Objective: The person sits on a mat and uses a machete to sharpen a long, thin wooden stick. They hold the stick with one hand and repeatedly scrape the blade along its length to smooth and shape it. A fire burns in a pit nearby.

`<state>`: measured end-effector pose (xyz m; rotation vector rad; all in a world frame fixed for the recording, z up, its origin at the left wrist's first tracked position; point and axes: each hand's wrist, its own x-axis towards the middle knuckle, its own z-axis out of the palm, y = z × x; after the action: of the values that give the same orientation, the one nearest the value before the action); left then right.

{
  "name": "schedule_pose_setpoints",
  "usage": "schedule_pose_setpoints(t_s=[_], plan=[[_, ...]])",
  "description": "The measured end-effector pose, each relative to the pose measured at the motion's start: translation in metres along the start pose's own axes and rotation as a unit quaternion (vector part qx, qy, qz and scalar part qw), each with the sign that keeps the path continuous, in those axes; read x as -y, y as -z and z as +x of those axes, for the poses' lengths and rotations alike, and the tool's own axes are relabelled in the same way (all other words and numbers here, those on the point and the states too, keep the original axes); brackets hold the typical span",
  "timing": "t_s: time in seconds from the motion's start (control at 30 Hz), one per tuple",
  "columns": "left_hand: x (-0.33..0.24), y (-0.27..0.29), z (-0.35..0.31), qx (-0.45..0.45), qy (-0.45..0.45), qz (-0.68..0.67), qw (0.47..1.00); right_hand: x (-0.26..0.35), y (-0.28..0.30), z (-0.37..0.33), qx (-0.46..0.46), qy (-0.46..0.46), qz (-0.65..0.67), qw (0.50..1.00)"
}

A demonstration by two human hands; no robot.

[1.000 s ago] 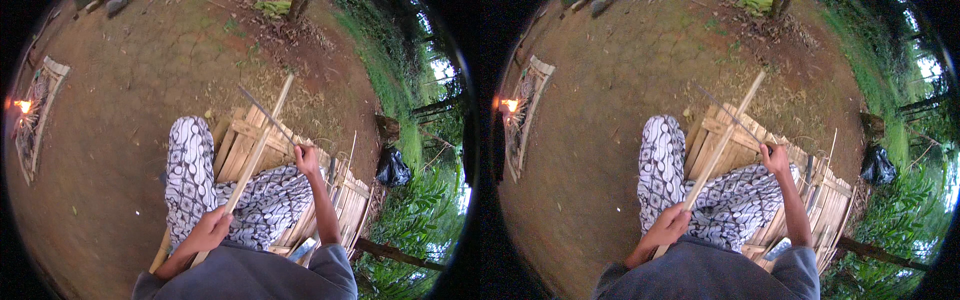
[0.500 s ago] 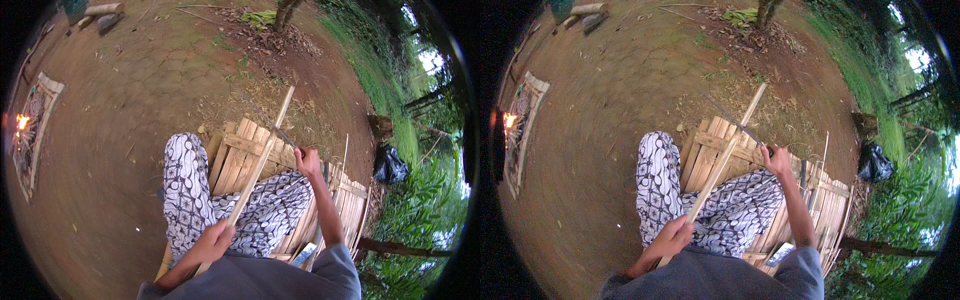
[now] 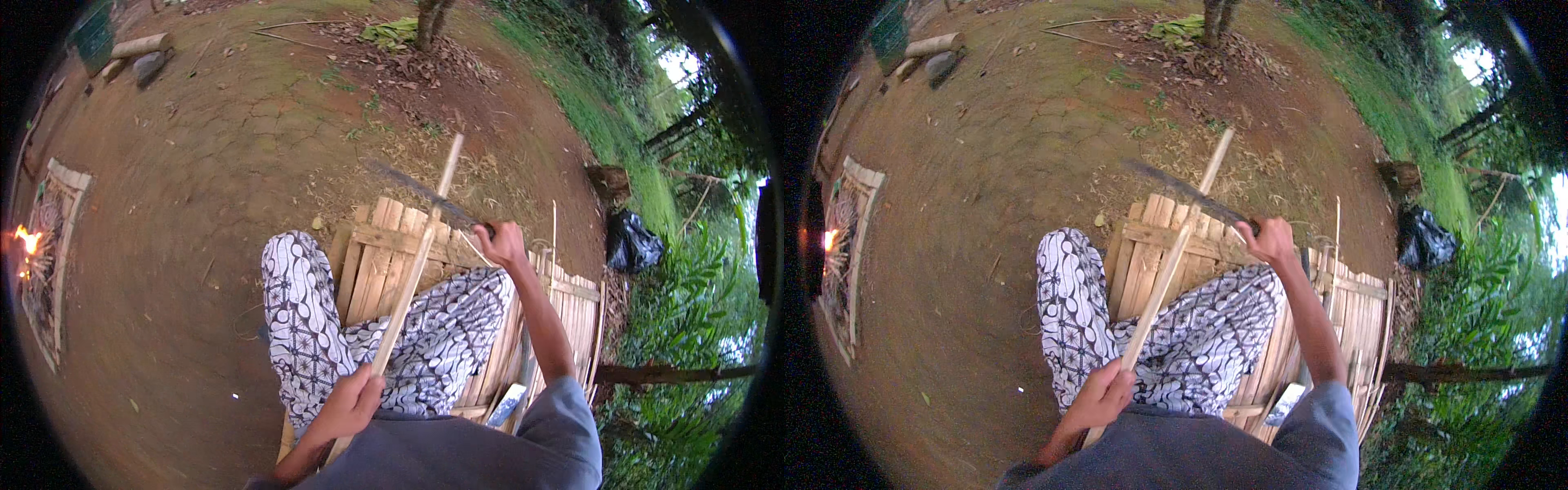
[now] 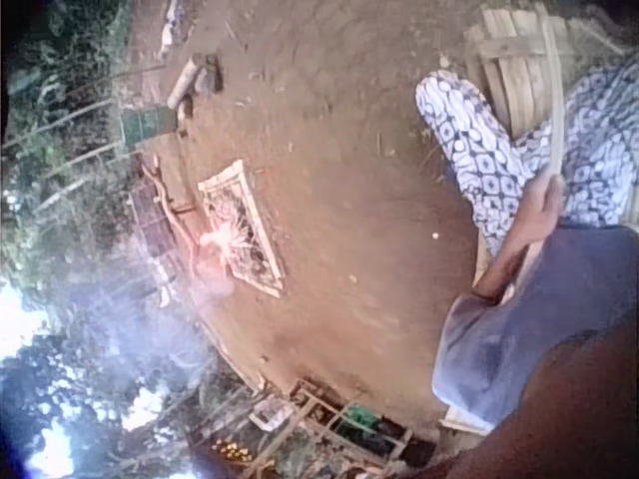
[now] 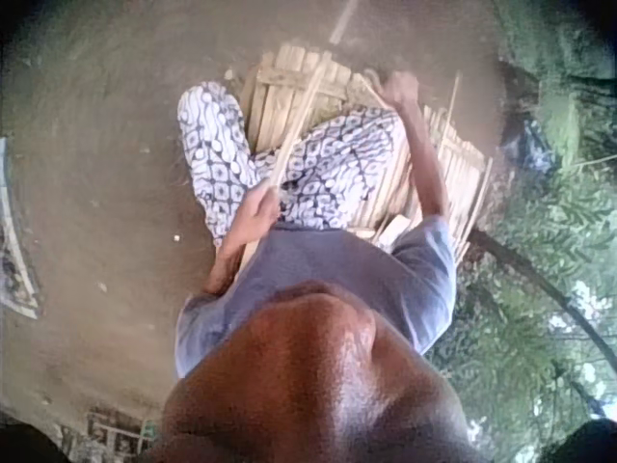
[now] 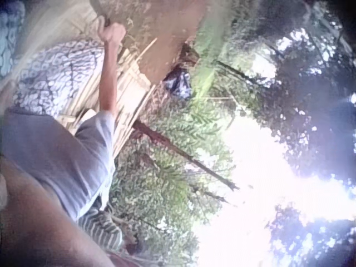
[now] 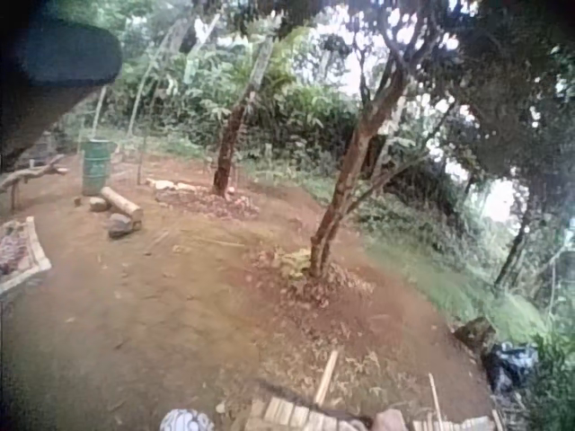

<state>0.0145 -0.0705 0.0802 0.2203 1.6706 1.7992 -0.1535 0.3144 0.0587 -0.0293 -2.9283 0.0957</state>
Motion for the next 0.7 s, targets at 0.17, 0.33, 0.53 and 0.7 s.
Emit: schedule_pose_setpoints(t_s=[0.17, 0.33, 0.53, 0.7], plan=[[0.016, 0.000, -0.028, 0.021, 0.086, -0.106, 0.990, 0.032, 0.019, -0.040, 0.028, 0.027, 0.000, 0.999], [0.005, 0.003, -0.020, 0.018, 0.011, -0.118, 0.993, 0.073, 0.048, -0.054, 0.043, 0.180, 0.076, 0.980], [-0.010, -0.004, -0.032, 0.033, 0.002, 0.044, 0.998, 0.010, 0.038, -0.019, -0.013, 0.115, 0.032, 0.993], [0.005, -0.003, -0.021, 0.026, -0.009, -0.012, 1.000, 0.015, 0.053, 0.009, -0.029, 0.006, -0.033, 0.999]])
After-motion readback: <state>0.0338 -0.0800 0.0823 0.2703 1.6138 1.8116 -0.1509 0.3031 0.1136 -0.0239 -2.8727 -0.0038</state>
